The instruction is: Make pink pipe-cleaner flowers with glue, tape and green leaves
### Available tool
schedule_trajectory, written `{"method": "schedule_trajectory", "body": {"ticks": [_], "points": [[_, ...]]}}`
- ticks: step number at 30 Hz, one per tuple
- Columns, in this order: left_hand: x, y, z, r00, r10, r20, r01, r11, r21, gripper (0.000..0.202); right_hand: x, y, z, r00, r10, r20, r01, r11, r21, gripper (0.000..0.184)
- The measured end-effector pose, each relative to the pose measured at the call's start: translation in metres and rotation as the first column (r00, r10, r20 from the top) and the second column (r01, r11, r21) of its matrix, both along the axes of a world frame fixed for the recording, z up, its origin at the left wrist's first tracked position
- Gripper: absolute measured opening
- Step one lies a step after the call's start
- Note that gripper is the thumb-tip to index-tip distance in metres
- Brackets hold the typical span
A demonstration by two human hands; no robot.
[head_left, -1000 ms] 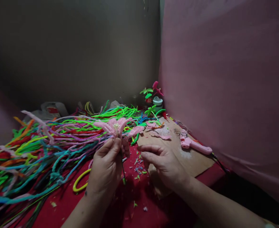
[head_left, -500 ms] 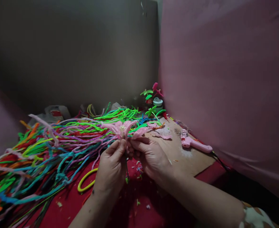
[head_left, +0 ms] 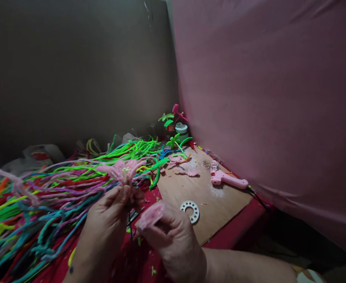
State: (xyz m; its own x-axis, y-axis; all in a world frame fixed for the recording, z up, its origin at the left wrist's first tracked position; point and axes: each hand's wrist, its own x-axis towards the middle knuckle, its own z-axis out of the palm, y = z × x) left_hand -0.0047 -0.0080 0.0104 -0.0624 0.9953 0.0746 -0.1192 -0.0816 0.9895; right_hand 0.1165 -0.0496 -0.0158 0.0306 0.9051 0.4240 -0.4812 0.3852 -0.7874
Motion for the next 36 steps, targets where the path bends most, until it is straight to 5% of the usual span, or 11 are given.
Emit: {"method": "schedule_trajectory", "body": {"ticks": [5,8,29,36], "points": [[-0.001,-0.007,0.002,0.96,0.04,-0.278,-0.02,0.997,0.074,0.028,0.006,0.005,0.006,0.999,0.038,-0.026,-0.04,0.997,-0.058,0.003],[0.004,-0.012,0.007,0.948,0.077,-0.31,-0.029,0.987,0.156,0.031,0.011,0.018,0.015,0.997,0.04,-0.064,-0.048,0.992,-0.118,0.005],[0.01,-0.013,0.007,0.995,-0.045,-0.086,0.058,0.986,0.155,0.021,0.009,0.033,0.032,0.992,0.059,0.113,-0.048,0.994,-0.096,0.008],[0.007,-0.011,0.006,0.993,-0.121,0.0,0.121,0.99,0.079,0.019,0.01,0.036,0.031,0.995,0.086,0.058,-0.083,0.995,-0.051,0.01]]}}
